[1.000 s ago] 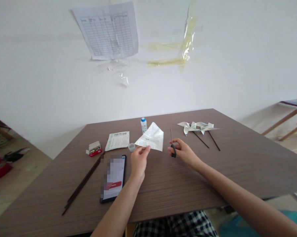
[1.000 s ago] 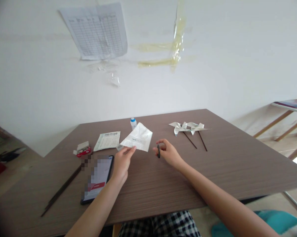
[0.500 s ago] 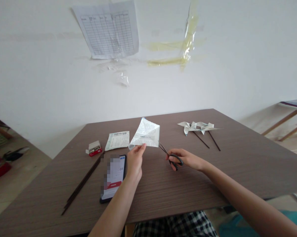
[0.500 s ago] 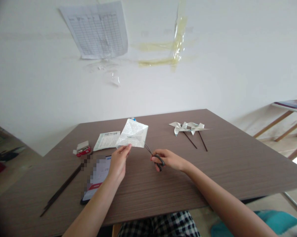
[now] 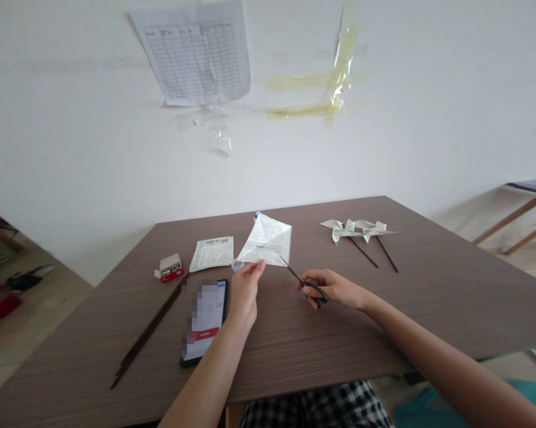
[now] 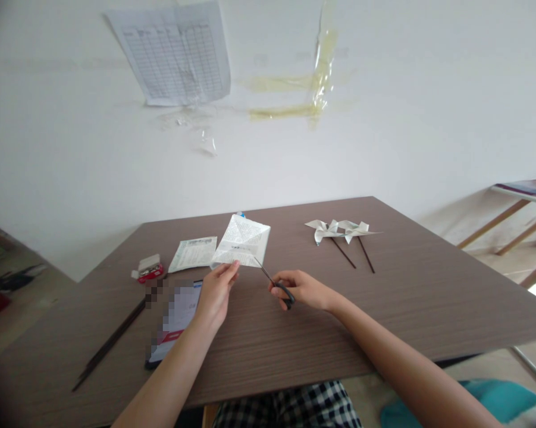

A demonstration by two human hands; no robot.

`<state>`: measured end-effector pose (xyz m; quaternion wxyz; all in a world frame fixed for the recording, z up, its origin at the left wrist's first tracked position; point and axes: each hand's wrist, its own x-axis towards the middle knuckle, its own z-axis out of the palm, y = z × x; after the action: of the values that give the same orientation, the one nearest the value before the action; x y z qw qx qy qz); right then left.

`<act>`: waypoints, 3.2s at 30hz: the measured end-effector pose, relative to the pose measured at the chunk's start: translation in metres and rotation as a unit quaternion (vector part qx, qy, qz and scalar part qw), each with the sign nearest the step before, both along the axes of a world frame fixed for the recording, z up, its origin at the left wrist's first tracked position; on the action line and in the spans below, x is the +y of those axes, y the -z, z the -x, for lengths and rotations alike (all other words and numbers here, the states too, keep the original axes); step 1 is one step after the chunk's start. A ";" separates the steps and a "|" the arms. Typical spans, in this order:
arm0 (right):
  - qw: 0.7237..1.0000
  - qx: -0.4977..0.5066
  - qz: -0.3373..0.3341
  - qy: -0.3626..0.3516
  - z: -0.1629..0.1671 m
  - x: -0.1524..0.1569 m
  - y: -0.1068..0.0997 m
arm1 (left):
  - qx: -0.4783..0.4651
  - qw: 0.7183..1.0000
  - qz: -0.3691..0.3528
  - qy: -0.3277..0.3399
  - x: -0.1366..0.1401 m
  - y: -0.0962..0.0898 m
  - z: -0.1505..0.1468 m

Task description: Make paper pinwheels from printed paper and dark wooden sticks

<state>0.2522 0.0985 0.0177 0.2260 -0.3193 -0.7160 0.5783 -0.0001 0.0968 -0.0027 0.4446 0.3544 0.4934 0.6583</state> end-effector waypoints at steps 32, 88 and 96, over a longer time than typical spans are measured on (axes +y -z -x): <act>0.999 -0.014 -0.014 0.038 0.002 0.002 0.009 | 0.051 0.999 -0.001 -0.001 0.000 0.000 0.002; 0.991 -0.053 -0.084 0.093 0.010 -0.005 0.024 | 0.024 0.996 0.067 0.058 0.002 -0.001 0.007; 0.991 -0.054 -0.075 0.094 0.011 -0.005 0.024 | 0.014 0.995 0.079 0.059 0.000 -0.002 0.006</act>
<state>0.2415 0.0938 -0.0062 0.2637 -0.3983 -0.7351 0.4811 -0.0060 0.0972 -0.0005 0.5025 0.3556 0.5279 0.5851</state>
